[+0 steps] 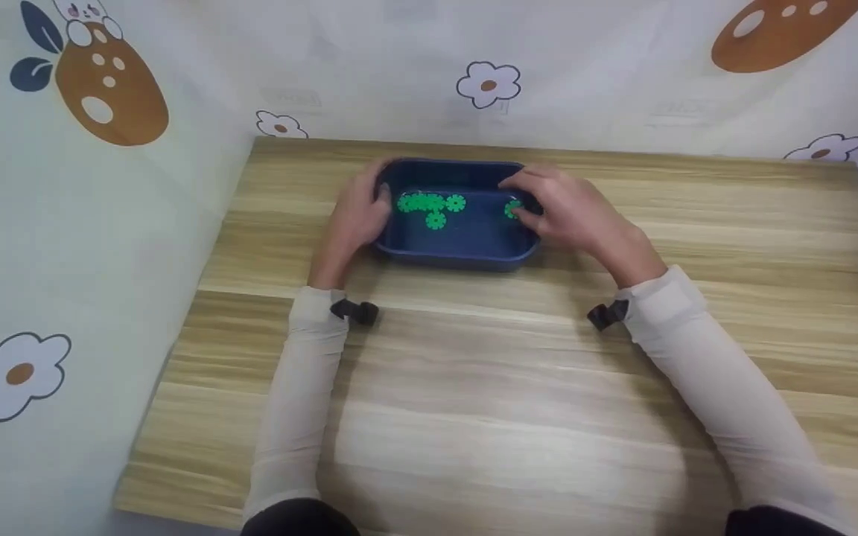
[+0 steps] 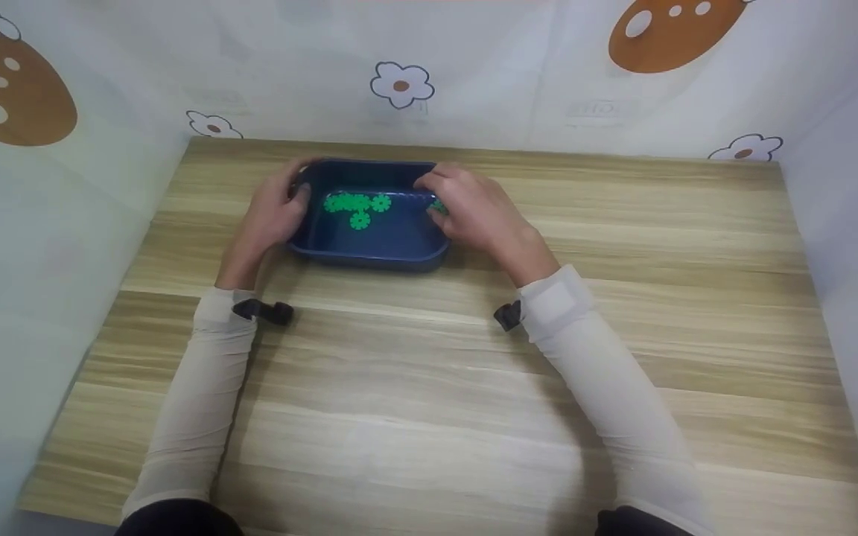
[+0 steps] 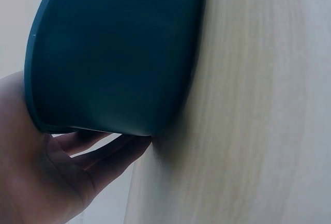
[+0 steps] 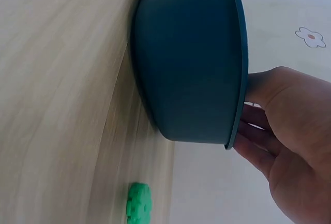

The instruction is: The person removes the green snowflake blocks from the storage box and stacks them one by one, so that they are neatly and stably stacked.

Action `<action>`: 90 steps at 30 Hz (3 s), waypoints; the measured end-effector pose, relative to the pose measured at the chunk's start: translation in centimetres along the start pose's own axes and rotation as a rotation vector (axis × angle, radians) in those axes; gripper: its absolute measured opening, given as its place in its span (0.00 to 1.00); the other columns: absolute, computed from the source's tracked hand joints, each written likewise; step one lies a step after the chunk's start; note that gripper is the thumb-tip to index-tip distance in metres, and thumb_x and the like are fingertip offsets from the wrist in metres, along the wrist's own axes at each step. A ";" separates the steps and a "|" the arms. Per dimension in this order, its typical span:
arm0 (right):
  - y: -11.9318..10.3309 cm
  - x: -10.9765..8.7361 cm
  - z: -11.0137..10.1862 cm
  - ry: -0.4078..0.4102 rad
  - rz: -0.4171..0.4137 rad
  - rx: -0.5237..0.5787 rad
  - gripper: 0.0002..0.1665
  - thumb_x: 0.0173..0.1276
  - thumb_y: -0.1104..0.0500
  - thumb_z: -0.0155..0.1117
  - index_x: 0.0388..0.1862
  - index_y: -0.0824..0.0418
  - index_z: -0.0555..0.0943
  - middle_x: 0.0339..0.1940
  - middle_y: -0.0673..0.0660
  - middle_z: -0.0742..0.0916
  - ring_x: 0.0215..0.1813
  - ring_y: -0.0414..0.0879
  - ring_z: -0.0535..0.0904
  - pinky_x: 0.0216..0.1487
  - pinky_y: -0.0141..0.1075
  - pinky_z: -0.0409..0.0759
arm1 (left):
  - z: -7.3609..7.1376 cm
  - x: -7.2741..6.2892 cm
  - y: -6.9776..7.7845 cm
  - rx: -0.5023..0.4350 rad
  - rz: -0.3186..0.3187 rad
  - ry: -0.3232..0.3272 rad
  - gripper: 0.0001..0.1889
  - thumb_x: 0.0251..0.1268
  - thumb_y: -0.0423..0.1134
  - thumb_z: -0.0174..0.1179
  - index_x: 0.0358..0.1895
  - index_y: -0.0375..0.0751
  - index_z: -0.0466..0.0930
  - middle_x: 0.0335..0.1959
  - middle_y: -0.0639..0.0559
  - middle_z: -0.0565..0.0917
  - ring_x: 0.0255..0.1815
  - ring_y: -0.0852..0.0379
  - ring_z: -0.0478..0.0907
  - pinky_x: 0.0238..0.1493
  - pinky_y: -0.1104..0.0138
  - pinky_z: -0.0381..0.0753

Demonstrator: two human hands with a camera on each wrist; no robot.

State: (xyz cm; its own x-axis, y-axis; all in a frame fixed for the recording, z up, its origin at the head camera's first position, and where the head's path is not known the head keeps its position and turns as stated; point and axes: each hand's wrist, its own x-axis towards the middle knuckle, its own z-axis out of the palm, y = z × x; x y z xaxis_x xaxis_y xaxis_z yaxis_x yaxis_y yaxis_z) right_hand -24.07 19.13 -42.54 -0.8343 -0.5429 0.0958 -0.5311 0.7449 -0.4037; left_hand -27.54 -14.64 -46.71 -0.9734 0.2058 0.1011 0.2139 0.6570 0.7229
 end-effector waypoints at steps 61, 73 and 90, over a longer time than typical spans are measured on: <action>-2.5 3.8 2.2 -0.170 0.088 -0.371 0.13 0.71 0.71 0.62 0.51 0.69 0.87 0.46 0.70 0.89 0.49 0.66 0.88 0.47 0.59 0.91 | 0.1 0.1 0.0 -0.011 -0.034 -0.017 0.28 0.83 0.32 0.46 0.81 0.47 0.69 0.80 0.48 0.75 0.84 0.50 0.68 0.87 0.55 0.63; -2.0 3.9 2.1 -0.180 0.085 -0.271 0.16 0.71 0.64 0.67 0.56 0.67 0.86 0.48 0.67 0.87 0.44 0.60 0.81 0.45 0.55 0.88 | 0.1 0.0 0.1 -0.013 -0.028 -0.010 0.28 0.83 0.32 0.47 0.81 0.47 0.69 0.80 0.48 0.75 0.84 0.50 0.68 0.87 0.55 0.63; -2.2 2.1 1.4 0.025 -0.034 0.013 0.17 0.73 0.63 0.68 0.59 0.64 0.87 0.59 0.62 0.85 0.57 0.58 0.84 0.62 0.53 0.87 | 0.1 0.0 0.1 -0.022 -0.014 -0.004 0.28 0.82 0.30 0.47 0.80 0.48 0.71 0.78 0.48 0.77 0.81 0.52 0.71 0.85 0.55 0.67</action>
State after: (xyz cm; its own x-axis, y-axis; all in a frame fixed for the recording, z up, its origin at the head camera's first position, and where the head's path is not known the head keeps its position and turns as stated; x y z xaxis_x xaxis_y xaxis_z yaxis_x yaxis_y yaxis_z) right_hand -24.43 15.85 -42.68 -0.8195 -0.5577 0.1319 -0.5572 0.7214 -0.4113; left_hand -27.50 -14.53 -46.74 -0.9760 0.1992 0.0882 0.1981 0.6434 0.7394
